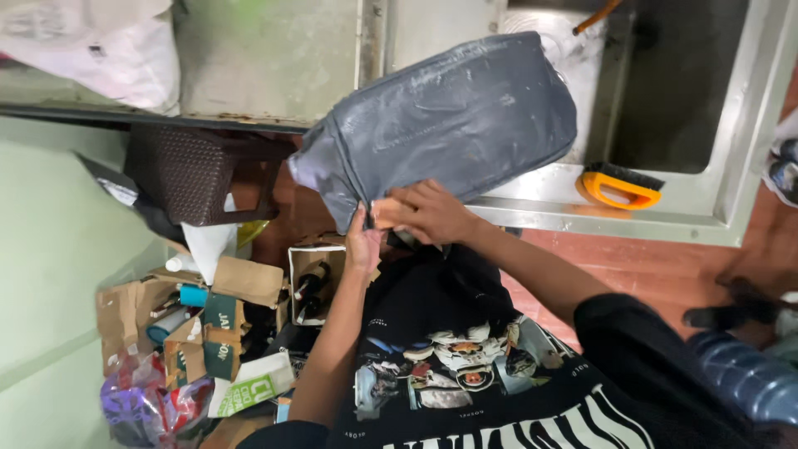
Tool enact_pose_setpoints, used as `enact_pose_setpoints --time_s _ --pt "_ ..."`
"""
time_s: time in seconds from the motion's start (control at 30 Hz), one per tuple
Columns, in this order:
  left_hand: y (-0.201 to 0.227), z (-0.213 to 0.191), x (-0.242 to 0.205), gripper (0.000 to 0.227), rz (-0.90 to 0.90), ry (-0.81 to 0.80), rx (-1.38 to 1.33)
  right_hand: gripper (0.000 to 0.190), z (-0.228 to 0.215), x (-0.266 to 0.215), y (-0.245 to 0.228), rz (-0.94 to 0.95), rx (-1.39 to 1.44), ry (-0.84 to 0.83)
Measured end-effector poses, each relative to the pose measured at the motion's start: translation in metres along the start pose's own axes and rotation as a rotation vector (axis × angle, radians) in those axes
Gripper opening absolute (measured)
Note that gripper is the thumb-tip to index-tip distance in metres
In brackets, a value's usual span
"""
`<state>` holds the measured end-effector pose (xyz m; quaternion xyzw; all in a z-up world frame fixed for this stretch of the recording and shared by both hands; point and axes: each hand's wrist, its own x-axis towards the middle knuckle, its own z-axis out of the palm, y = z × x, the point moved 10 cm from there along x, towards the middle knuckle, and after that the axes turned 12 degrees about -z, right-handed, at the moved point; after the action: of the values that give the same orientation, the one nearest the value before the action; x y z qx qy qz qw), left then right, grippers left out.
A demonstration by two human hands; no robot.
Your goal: The person cleans a gray bag by applying a cleaning solution and scrubbing it with a brush before rinsing a portion of the bag under a faucet.
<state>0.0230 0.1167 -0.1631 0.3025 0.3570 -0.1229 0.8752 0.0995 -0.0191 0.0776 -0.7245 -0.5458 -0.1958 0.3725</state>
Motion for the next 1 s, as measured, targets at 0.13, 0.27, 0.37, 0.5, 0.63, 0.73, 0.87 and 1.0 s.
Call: enact_pose_setpoints --time_s 0.13,0.27,0.37,0.5,0.63,0.73,0.87,1.0 --pt "0.026 0.023 -0.018 0.051 -0.008 0.003 0.000 0.030 0.012 0.020 0.074 -0.150 -0.065 0.146" --pt "0.010 -0.006 -0.003 0.052 -0.013 0.008 0.030 0.032 0.014 0.061 0.063 -0.026 -0.082 -0.042" --pt "0.019 0.009 -0.014 0.055 -0.016 0.058 0.074 0.025 0.027 0.087 0.058 -0.336 0.173 0.024" --pt "0.093 0.062 -0.080 0.102 -0.419 0.526 0.980 0.036 0.029 0.106 0.097 -0.117 -0.273 -0.242" --pt "0.108 0.092 -0.094 0.092 -0.257 0.501 0.919 0.027 0.024 0.118 0.012 -0.524 -0.041 -0.405" --pt "0.082 0.062 -0.097 0.128 -0.422 0.591 1.029 0.030 0.024 0.132 0.049 -0.435 -0.116 -0.376" --pt "0.046 0.023 -0.063 0.090 -0.101 0.484 0.898 0.028 0.023 0.139 0.029 -0.433 -0.125 -0.435" --pt "0.086 0.072 -0.095 0.113 -0.246 0.478 0.916 0.031 0.022 0.153 0.039 -0.346 0.111 -0.297"
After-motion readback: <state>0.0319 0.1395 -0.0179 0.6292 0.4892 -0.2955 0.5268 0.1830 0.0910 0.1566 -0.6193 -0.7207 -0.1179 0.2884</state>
